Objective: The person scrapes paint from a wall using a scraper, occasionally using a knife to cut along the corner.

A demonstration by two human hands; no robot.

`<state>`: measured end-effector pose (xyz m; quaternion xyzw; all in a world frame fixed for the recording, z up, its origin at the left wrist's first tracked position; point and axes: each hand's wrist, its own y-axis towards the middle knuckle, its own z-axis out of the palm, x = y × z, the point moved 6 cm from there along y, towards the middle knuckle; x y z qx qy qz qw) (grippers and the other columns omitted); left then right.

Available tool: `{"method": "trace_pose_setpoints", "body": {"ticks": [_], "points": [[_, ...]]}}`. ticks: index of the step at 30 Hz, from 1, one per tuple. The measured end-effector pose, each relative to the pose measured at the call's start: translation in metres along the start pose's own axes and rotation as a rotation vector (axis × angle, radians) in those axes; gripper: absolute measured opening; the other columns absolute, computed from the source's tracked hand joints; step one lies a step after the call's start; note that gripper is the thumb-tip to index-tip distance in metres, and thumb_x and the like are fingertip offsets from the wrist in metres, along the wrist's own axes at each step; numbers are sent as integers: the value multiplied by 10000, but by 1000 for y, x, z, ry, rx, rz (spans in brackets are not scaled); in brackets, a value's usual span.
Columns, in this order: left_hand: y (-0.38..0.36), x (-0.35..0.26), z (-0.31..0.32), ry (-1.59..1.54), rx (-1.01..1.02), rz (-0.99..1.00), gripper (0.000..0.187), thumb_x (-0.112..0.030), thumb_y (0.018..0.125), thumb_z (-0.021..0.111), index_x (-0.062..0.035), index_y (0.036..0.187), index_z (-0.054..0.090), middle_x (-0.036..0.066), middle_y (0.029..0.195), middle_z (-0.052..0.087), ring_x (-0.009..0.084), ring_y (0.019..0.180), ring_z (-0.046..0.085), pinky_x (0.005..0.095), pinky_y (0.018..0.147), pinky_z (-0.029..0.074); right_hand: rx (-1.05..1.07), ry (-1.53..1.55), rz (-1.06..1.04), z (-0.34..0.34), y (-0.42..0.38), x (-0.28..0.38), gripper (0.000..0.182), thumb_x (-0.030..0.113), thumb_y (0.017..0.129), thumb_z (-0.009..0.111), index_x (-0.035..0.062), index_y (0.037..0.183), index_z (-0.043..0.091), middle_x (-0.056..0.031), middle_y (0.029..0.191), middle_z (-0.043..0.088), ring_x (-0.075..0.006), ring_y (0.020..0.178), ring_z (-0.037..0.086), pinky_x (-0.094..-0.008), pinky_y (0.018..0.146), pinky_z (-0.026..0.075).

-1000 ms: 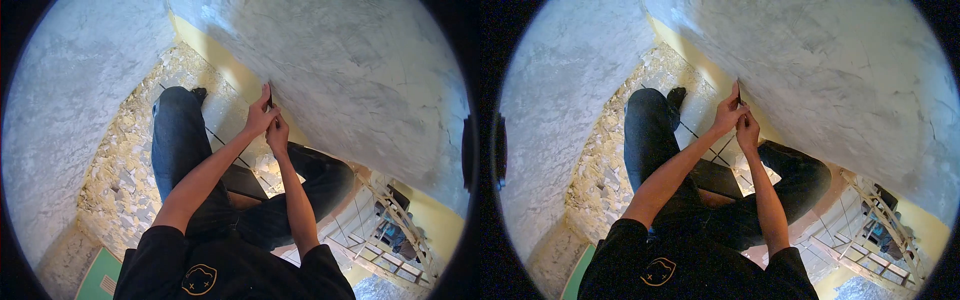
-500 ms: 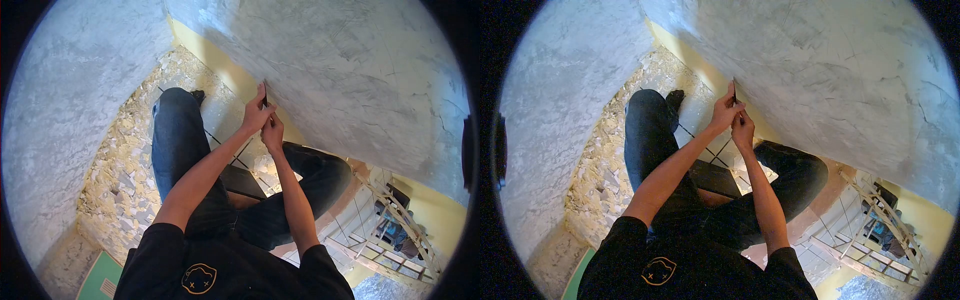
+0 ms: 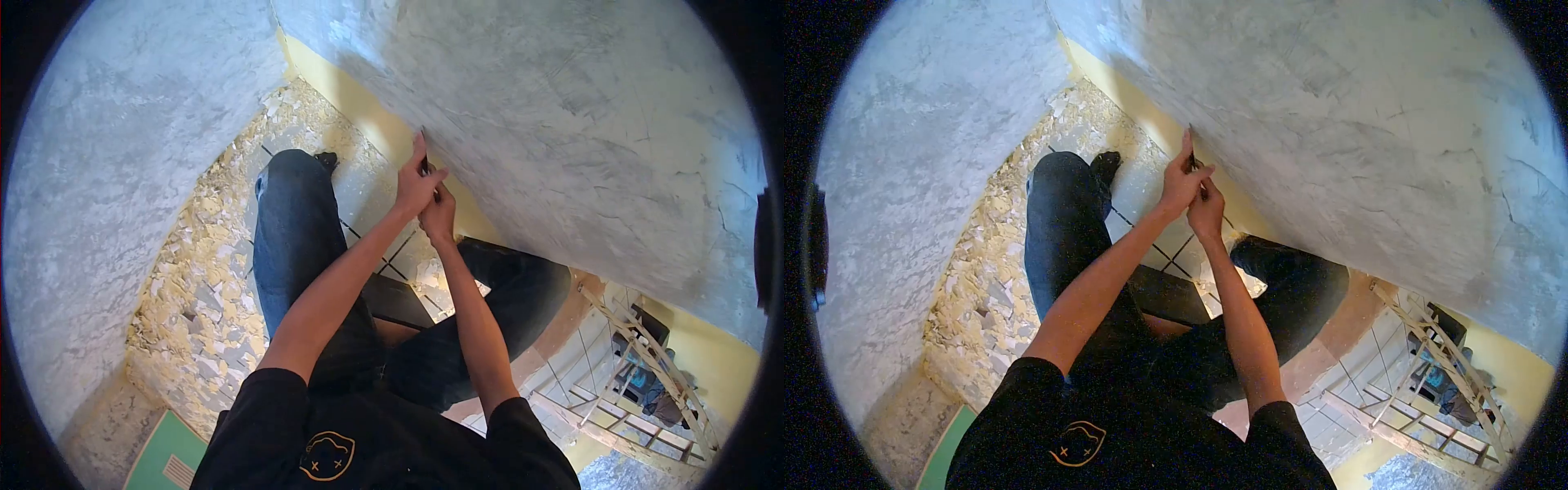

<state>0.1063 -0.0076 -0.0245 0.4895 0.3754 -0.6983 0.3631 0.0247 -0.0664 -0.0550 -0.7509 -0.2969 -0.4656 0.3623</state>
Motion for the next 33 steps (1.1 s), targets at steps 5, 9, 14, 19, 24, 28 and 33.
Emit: {"method": "trace_pose_setpoints", "body": {"ticks": [5,9,14,19,24,28,33], "points": [[-20,7,20,82,85,64,857,-69,747,679,2,1443,185,243,1491,202,240,1380,240,295,1061,301,-25,116,156,-31,-39,16,349,184,981,452,82,1309,514,9,626,492,-58,534,418,-244,464,340],[-14,6,21,13,101,-10,855,-55,750,674,23,1439,172,283,1482,163,247,1398,157,303,1090,256,-48,84,95,-30,-21,-6,352,199,984,452,90,1314,510,22,608,469,-58,493,391,-239,446,328],[-5,13,20,-69,77,35,843,-31,758,667,51,1430,166,287,1487,140,249,1398,156,293,1079,258,-6,55,121,-30,-20,16,361,201,985,450,92,1327,494,20,614,466,-58,514,398,-237,455,336],[-26,0,22,31,184,-6,825,5,768,645,58,1430,156,264,1506,95,244,1408,110,295,1093,226,-53,110,65,-31,-38,11,351,197,985,449,81,1310,510,19,599,473,-61,516,397,-241,461,332],[-7,12,22,-102,126,-36,830,5,762,649,43,1434,163,245,1512,99,247,1410,101,303,1105,214,-56,54,131,-28,-19,2,347,186,983,447,71,1303,514,17,593,469,-68,529,402,-252,474,338],[-10,4,17,-116,68,19,832,-13,762,658,26,1439,176,251,1509,108,247,1409,114,307,1101,226,-35,26,89,-24,-19,14,343,188,982,450,51,1288,523,13,593,473,-77,530,410,-259,476,346],[-20,8,22,-37,120,33,835,2,774,649,17,1447,154,216,1515,133,211,1390,160,284,1086,229,-23,99,65,-28,-33,4,342,224,983,450,61,1276,517,18,563,462,-69,450,399,-250,410,325]]}}
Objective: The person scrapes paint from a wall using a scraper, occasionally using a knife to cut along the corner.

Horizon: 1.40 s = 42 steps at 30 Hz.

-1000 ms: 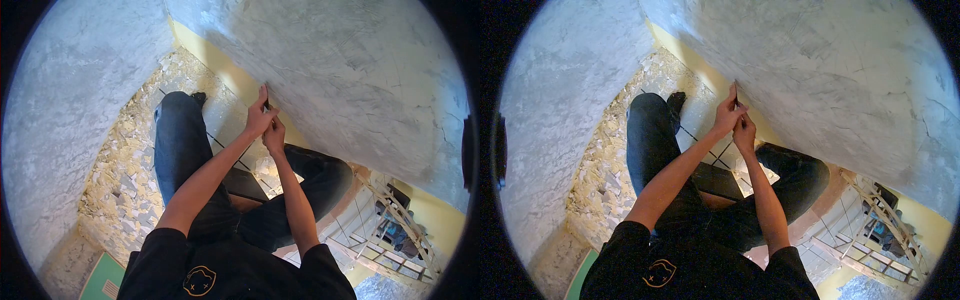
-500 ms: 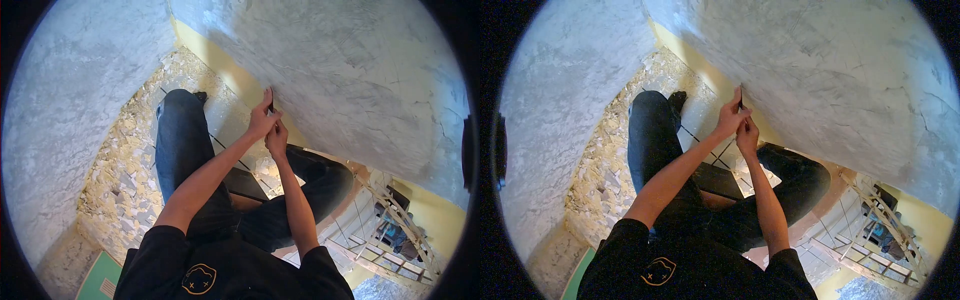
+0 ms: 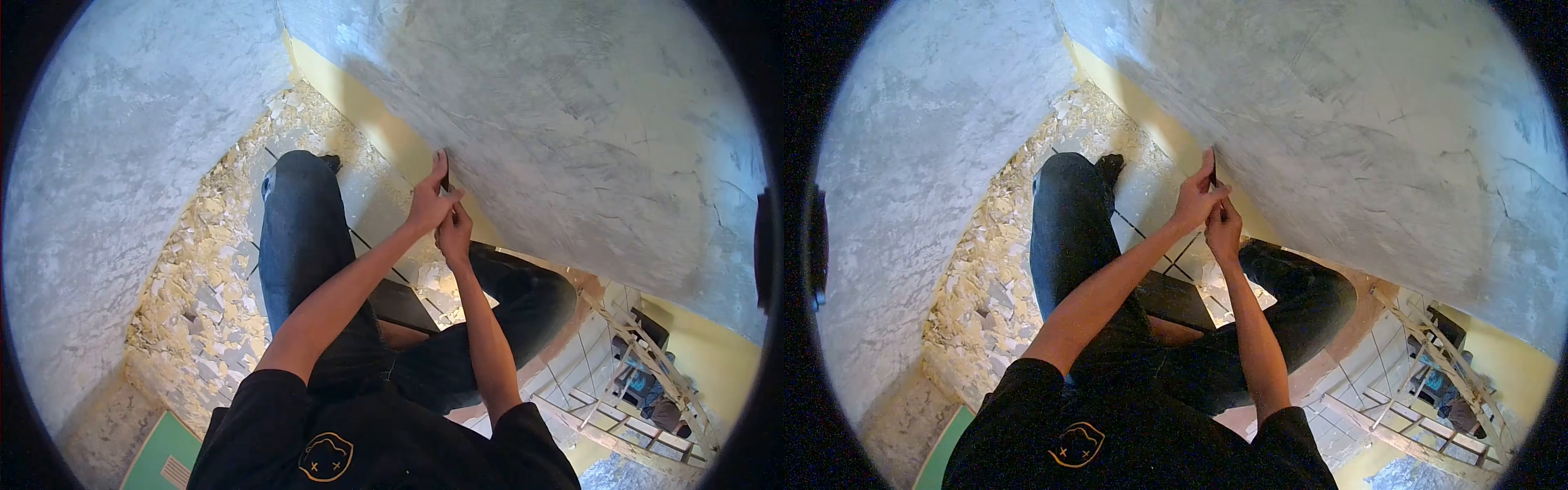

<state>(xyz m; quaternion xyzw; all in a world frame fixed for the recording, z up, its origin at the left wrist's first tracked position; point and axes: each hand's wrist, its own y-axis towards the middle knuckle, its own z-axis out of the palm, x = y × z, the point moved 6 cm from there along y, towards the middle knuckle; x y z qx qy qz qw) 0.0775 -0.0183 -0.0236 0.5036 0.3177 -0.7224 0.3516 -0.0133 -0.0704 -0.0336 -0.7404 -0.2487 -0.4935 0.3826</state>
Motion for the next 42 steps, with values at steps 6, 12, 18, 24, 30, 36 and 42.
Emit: {"method": "trace_pose_setpoints", "body": {"ticks": [6,12,18,24,30,36,42], "points": [[8,6,-3,3,-75,-31,855,-29,753,670,-12,1452,178,276,1496,134,265,1404,159,305,1098,227,9,-103,-82,-3,21,-5,356,179,972,463,61,1305,505,-19,665,545,-86,582,479,-249,511,393],[21,5,-22,-39,-104,-116,881,-37,756,671,-2,1454,136,261,1507,103,243,1404,163,289,1097,224,21,-59,-29,25,25,9,353,176,964,456,55,1290,517,-68,707,591,-113,604,511,-292,541,427],[1,0,5,-13,-9,-16,879,-48,759,676,-51,1466,154,270,1502,107,257,1400,177,298,1092,238,-6,-4,139,-3,-10,14,341,188,985,427,59,1287,517,-16,648,535,-79,562,465,-252,502,380],[10,5,-2,-60,-93,3,881,-63,759,683,-53,1466,159,277,1498,104,274,1398,179,317,1089,246,1,-109,11,1,18,2,358,178,983,440,66,1319,492,-21,686,550,-74,576,455,-246,508,375],[1,-5,-6,57,-37,9,873,-42,755,677,-53,1464,168,275,1498,109,276,1399,168,318,1084,262,16,-83,-20,2,1,1,372,164,979,446,56,1334,476,-26,717,557,-82,575,457,-251,519,387],[14,9,-8,-26,-66,48,871,-45,759,676,-25,1459,159,267,1500,123,264,1404,140,313,1092,240,-20,-87,40,4,18,-3,352,195,989,441,72,1313,504,0,657,512,-68,550,420,-240,499,355],[11,1,-13,64,-113,46,861,4,781,659,-7,1459,127,148,1498,264,106,1209,396,240,981,343,39,-52,83,8,10,2,361,209,992,439,37,1302,503,14,604,470,-60,534,397,-245,478,330]]}}
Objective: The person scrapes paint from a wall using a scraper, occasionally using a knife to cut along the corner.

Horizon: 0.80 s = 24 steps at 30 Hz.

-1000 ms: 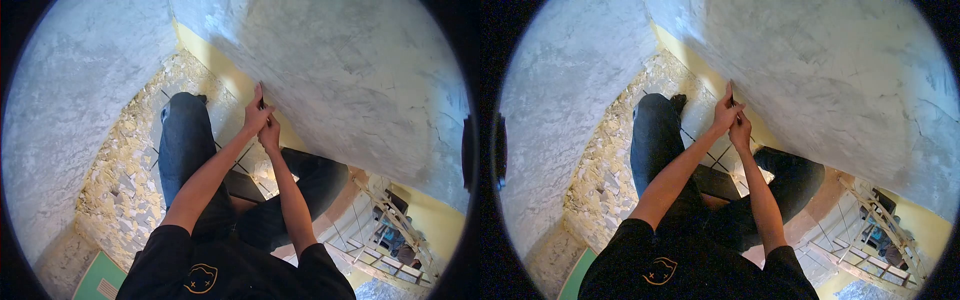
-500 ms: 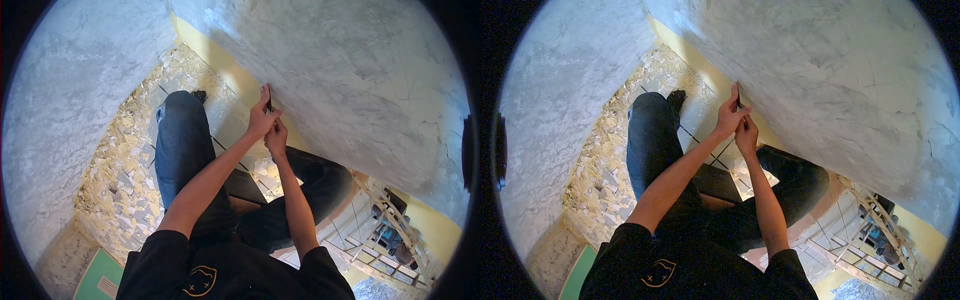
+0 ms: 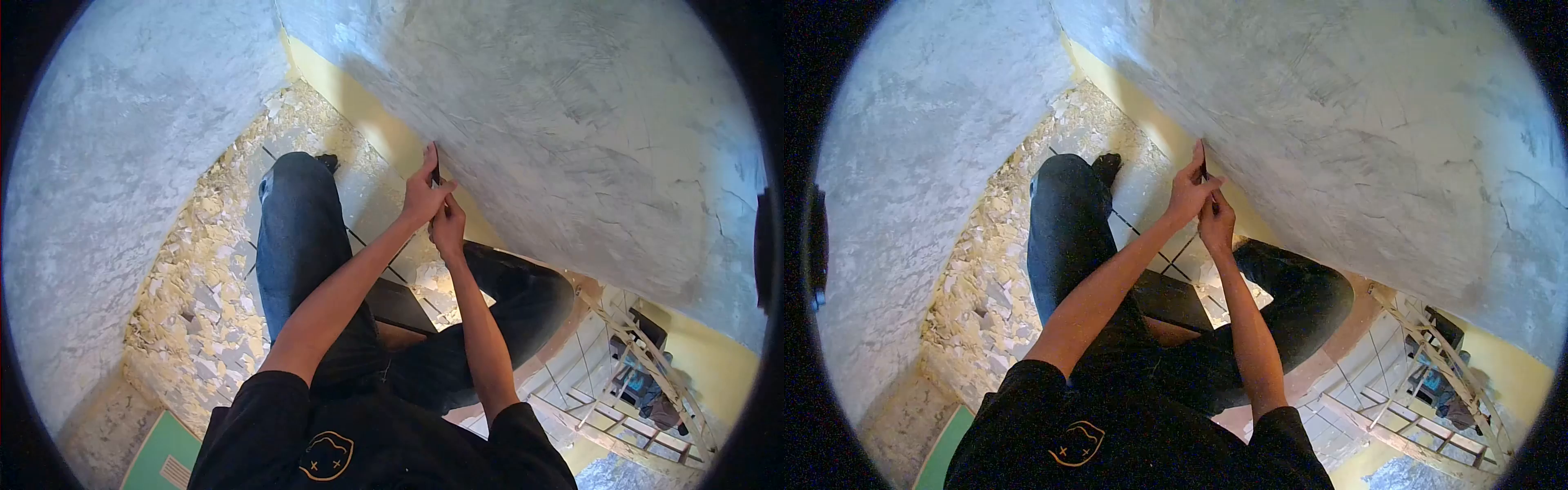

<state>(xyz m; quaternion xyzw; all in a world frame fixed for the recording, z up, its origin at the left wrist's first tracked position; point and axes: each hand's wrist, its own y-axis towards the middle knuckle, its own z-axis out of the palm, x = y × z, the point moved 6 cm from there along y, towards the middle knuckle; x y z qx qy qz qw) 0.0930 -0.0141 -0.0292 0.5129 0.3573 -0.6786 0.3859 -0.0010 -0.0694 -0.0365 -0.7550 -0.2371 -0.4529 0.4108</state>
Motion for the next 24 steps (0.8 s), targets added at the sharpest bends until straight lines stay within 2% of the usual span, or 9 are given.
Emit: {"method": "trace_pose_setpoints", "body": {"ticks": [3,5,6,8,11,12,14,17,24], "points": [[-7,-5,7,98,91,-74,852,3,780,654,-26,1462,144,167,1508,221,111,1216,390,229,978,331,-47,23,-99,-5,-6,-3,368,225,991,441,27,1294,506,6,592,475,-67,517,395,-253,468,333],[-5,1,9,105,36,3,836,-6,781,652,-37,1463,169,140,1407,418,106,1097,469,217,905,377,-65,56,14,-8,-8,-2,366,230,989,445,13,1275,518,-1,596,489,-71,502,397,-259,457,335],[1,1,8,103,33,5,836,-6,781,652,-37,1463,169,140,1407,418,106,1097,469,217,905,377,-63,53,12,-5,-2,-1,366,230,989,445,13,1275,518,-1,596,489,-71,502,397,-259,457,335],[10,11,2,-25,-3,-112,818,-13,786,650,-24,1459,186,79,1181,566,102,949,504,220,820,418,-51,9,-50,2,9,4,363,239,989,447,3,1251,532,1,594,490,-68,492,403,-258,446,329],[10,9,0,42,-5,-73,804,-8,793,638,-21,1459,187,22,970,567,85,815,469,228,726,431,-71,-45,-13,5,6,5,358,253,989,448,9,1232,546,0,593,492,-65,487,417,-254,443,326],[10,0,0,43,-6,-63,804,-8,793,638,-21,1459,187,22,970,567,85,815,469,228,726,431,-70,-44,-22,3,7,5,358,253,989,448,9,1232,546,0,593,492,-65,487,417,-254,443,326],[5,-7,-1,-108,66,-175,844,-42,756,669,51,1431,171,260,1486,198,240,1387,224,289,1082,254,-9,67,27,6,7,-1,357,262,991,440,19,1229,548,4,581,483,-64,465,416,-249,427,324],[-3,5,6,-4,113,-12,848,-61,747,679,43,1432,189,268,1483,200,256,1388,223,298,1090,244,-21,76,52,-6,-11,1,350,259,991,439,29,1230,548,10,573,474,-60,446,403,-247,409,319],[13,5,2,-136,-18,-55,855,-73,731,684,15,1437,209,268,1479,212,274,1395,205,299,1092,232,-23,40,-16,6,13,-2,349,242,980,447,62,1265,536,10,567,476,-62,398,375,-248,360,299]]}}
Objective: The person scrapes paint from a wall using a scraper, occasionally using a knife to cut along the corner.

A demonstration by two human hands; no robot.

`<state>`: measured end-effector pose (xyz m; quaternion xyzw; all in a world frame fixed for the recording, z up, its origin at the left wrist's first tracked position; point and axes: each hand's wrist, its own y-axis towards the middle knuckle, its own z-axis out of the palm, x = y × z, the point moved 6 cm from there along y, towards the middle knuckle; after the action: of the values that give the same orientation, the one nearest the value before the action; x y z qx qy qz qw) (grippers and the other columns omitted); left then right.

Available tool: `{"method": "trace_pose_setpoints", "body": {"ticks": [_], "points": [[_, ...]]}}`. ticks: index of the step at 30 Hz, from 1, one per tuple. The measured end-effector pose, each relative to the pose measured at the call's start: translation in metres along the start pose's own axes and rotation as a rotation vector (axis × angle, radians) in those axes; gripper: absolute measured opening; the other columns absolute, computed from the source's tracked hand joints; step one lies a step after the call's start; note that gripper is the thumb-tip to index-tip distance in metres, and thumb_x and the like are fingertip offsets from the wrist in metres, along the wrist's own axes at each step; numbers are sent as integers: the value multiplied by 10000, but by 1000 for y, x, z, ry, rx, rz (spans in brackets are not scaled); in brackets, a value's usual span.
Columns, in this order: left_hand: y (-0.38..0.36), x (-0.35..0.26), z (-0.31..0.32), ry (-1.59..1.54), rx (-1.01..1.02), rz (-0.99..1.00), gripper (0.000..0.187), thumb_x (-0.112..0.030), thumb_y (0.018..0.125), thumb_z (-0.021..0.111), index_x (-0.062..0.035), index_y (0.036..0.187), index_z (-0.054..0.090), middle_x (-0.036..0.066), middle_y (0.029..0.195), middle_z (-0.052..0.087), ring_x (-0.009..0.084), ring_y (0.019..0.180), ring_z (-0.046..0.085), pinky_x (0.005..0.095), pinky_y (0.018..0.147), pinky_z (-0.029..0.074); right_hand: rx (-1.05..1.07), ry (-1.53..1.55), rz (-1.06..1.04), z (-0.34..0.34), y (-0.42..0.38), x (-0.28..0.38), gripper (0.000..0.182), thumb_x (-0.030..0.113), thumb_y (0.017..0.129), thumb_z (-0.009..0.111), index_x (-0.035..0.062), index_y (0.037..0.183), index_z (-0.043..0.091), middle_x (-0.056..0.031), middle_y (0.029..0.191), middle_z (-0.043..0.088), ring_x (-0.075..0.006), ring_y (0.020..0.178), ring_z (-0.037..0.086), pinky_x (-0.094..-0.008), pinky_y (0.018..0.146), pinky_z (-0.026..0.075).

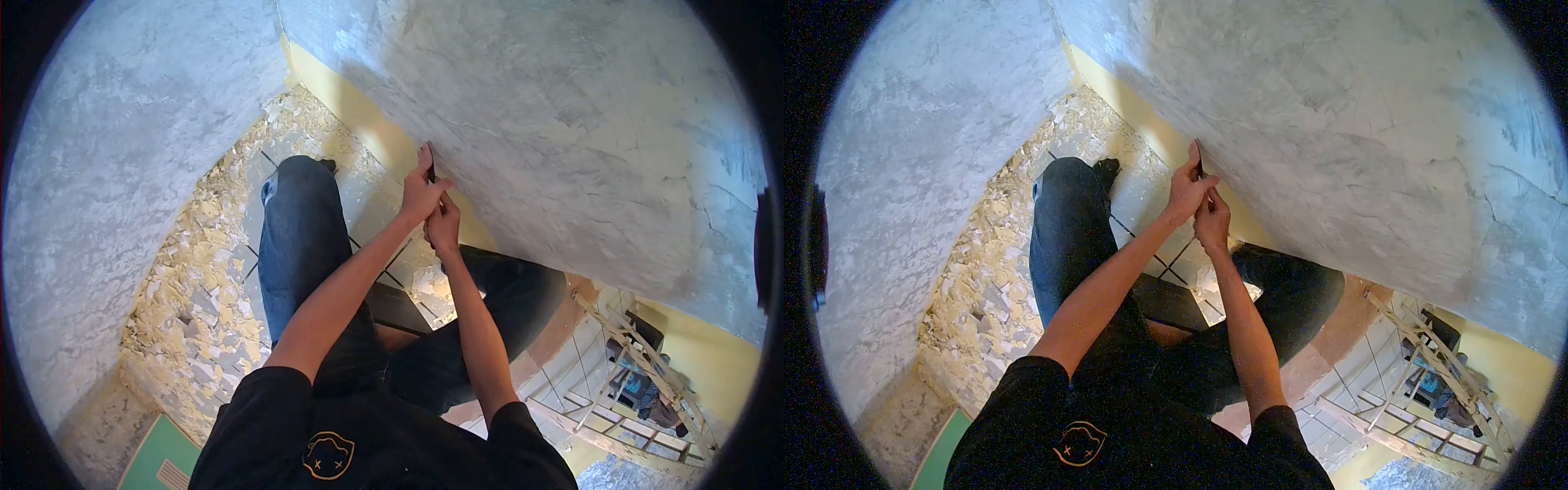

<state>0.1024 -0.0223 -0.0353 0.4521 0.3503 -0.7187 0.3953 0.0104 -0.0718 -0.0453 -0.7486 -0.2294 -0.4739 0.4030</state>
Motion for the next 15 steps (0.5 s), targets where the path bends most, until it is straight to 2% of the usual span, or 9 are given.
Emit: {"method": "trace_pose_setpoints", "body": {"ticks": [1,3,7,9,11,13,14,15], "points": [[-5,-6,0,-3,1,-6,855,-73,731,684,15,1437,209,268,1479,212,274,1395,205,299,1092,232,-3,-3,5,1,-7,2,349,242,980,447,62,1265,536,10,567,476,-62,398,375,-248,360,299],[-5,-11,0,118,57,-126,822,-19,794,647,64,1433,137,190,1519,158,211,1382,221,294,1102,222,25,21,33,4,-9,12,358,262,980,457,62,1267,534,5,566,479,-69,396,381,-253,358,302],[-10,-8,0,150,86,-63,817,-26,795,648,79,1425,138,208,1515,151,218,1390,207,298,1108,209,28,68,44,-6,-14,3,365,273,981,463,64,1272,528,8,563,474,-66,391,376,-253,352,296],[-16,-1,9,168,104,5,871,-104,743,695,35,1435,186,269,1480,207,286,1398,200,323,1105,216,26,122,105,-19,-24,-1,365,282,982,466,67,1268,531,17,563,466,-57,389,367,-244,351,288],[-14,1,12,145,95,10,877,-104,744,704,12,1442,188,274,1477,209,292,1393,214,325,1105,214,22,105,111,-21,-18,-2,349,263,983,462,66,1262,536,24,561,458,-46,398,366,-232,356,284],[-5,9,6,226,61,27,881,-75,747,694,-3,1452,170,266,1489,185,276,1396,207,316,1102,221,35,37,-13,-17,-6,0,346,252,983,457,69,1266,533,23,559,456,-53,405,378,-239,357,297],[-1,15,3,221,63,9,881,-75,747,694,-3,1452,170,266,1489,185,276,1396,207,316,1102,221,31,31,5,-17,1,-2,346,252,983,457,69,1266,533,23,559,456,-53,405,378,-239,357,297],[10,19,-4,90,45,-102,880,-63,748,689,-3,1453,166,261,1494,174,266,1397,204,310,1101,225,72,-29,31,-10,14,6,349,248,982,454,70,1273,529,22,562,458,-57,408,381,-240,360,301]]}}
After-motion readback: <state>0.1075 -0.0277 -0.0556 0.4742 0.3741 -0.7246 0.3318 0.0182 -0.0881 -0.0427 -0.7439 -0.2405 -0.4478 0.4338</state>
